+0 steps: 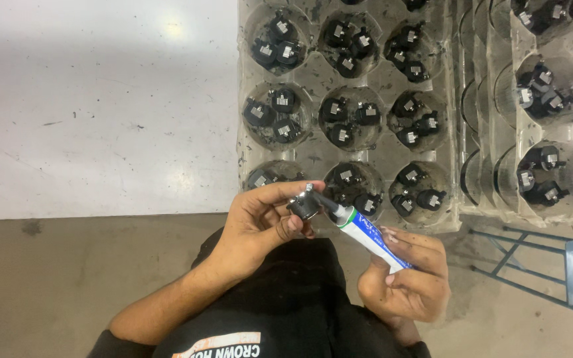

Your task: The person picks small black plug components one at a time from plastic trays and squeezes adhesive from a tube onto each component, then places it back in the tray. They occasionally wipe the tube nozzle with a cloth and continue across the trays.

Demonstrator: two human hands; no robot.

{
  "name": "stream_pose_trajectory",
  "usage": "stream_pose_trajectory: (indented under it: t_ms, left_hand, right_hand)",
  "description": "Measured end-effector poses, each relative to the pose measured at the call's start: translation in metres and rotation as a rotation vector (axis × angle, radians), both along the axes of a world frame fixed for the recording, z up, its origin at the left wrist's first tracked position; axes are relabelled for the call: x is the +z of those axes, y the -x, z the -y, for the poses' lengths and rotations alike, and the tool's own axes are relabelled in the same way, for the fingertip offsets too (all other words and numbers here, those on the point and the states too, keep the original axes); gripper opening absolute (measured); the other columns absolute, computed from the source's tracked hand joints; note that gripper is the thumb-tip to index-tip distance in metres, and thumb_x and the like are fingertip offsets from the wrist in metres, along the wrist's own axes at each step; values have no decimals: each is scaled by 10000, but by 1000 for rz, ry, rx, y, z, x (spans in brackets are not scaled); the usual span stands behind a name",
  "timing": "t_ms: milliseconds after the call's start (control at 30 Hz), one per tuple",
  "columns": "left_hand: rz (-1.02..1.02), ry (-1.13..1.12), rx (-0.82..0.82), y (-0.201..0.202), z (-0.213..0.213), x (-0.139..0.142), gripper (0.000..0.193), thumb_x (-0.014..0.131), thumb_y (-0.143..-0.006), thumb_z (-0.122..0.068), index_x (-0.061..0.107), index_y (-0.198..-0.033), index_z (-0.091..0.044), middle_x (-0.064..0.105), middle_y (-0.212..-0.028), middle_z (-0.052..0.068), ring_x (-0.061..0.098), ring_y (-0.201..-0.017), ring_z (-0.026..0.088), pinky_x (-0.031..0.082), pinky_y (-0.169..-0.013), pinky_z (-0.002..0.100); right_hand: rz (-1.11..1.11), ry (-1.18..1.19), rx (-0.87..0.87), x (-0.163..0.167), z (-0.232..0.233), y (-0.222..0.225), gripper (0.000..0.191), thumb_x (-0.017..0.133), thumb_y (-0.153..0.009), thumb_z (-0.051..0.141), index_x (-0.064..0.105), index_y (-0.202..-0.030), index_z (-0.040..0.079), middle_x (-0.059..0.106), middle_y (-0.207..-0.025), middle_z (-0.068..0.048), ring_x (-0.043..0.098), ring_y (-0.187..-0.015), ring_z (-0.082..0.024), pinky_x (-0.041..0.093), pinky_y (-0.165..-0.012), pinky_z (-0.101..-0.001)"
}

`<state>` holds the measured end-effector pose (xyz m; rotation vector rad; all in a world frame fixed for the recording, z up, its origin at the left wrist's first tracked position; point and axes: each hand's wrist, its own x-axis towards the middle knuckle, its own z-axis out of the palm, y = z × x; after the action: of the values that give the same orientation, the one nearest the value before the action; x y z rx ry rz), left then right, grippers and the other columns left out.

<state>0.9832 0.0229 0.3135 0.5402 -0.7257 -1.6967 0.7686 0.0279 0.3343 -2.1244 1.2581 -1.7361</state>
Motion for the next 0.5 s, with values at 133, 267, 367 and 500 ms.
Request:
stream_pose_trajectory:
  t_ms: [133, 267, 367, 500]
  left_hand:
    - [4, -22, 0, 1, 3, 0, 474, 722, -1008, -162, 589, -1430, 8, 672, -1401, 119, 675, -978, 138, 604, -909, 314]
    - [5, -56, -16, 2, 4, -3, 488, 716, -1010, -188, 587, -1440, 3, 670, -1395, 127, 675, -936, 141, 617, -899, 321]
    - [-32, -48, -13, 3, 5, -6, 485, 716, -1019, -200, 590, -1437, 12, 668, -1405, 136, 681, -954, 147, 618, -894, 327]
    - [-113, -58, -21, 4, 9, -7, 488, 712, -1018, -221, 597, -1429, 14, 668, -1407, 142, 685, -908, 148, 626, -856, 332]
  right_hand:
    - [0, -19, -8, 1, 1, 2, 364, 745, -919, -2, 394, -857, 76, 650, -952, -160, 730, -908, -327, 651, -709, -362]
    - [6, -34, 2, 0, 3, 3, 372, 760, -922, 15, 400, -851, 74, 661, -948, -160, 735, -876, -310, 646, -712, -357]
    - [11, -31, 0, 0, 5, 5, 373, 761, -913, 11, 402, -842, 81, 660, -942, -156, 737, -871, -310, 646, -707, -353]
    - [-16, -28, 19, -1, 9, 9, 357, 742, -899, -25, 408, -827, 79, 664, -937, -170, 736, -905, -326, 645, -726, -376]
